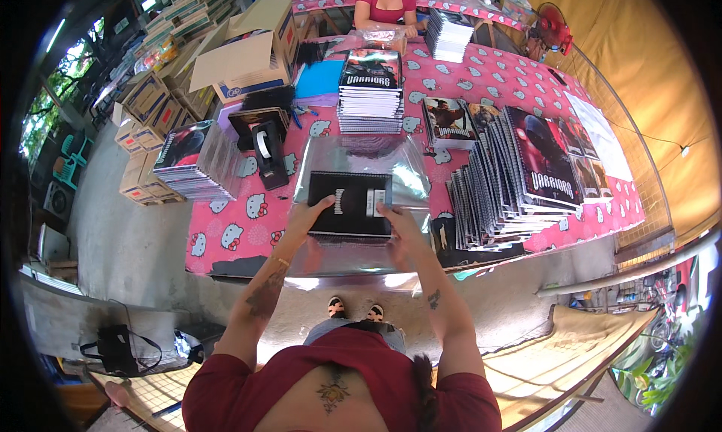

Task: The person places stacks of notebooks into plastic bags, seals them with tape, and stacks the packaged notebooks on a table.

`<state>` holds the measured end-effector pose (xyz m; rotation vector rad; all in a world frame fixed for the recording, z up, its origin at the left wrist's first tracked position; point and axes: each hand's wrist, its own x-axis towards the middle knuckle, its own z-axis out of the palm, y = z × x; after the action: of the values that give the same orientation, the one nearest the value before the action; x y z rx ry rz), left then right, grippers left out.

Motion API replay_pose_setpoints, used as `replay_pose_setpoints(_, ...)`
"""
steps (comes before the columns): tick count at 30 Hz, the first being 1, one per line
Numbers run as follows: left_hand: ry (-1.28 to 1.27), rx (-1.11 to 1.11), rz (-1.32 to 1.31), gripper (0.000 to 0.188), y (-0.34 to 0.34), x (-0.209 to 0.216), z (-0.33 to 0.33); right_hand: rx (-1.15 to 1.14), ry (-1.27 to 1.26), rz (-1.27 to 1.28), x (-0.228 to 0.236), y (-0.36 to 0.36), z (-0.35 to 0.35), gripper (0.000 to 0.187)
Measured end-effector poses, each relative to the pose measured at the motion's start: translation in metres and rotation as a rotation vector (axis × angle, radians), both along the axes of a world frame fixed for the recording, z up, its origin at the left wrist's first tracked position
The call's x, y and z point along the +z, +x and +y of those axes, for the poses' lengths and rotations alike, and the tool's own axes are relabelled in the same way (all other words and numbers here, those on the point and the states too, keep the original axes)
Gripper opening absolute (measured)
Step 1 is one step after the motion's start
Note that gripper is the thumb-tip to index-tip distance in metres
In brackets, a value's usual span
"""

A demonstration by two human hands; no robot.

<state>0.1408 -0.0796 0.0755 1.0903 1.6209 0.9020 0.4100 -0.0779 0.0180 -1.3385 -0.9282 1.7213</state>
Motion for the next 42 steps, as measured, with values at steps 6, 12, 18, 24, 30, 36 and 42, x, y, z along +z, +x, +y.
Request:
replay_pose_setpoints(6,0.044,-0.083,0.547,0.093,0.02,-0.036,0.039,-0.094,0.174,-0.327,-0.03,0.015,0.033,0.05)
replay_pose_setpoints(12,0.03,-0.088,0.573,0.095,0.015,-0.048,0.045,-0.095,-0.017,-0.169,-0.032,0.028,0.037,0.042)
replay_pose_setpoints(18,0.038,-0.059,0.553,0.094,0.012,-0.053,0.049,0.053,0.026,-0.156,-0.026,0.036,0.033,0.023)
replay_pose_setpoints(24,0.294,0.014,0.481,0.074,-0.023,-0.074,0.022,0.082,0.402,-0.28,-0.065,0.06,-0.015,0.015)
replay_pose_setpoints(30,0.501,-0.878,0.535,0.035,-0.078,-0.083,-0.062,0.712,0.88,-0.592,-0.031,0.06,-0.067,0.016)
replay_pose_setpoints(36,0.551,-0.856,0.624,0.021,-0.073,-0.059,-0.074,0.678,0.73,-0.718,-0.005,0.053,-0.072,0.021)
replay_pose_setpoints(42,0.568,-0.479,0.553,0.024,-0.067,-0.033,-0.048,0.555,0.633,-0.701,0.022,0.068,-0.035,0.028)
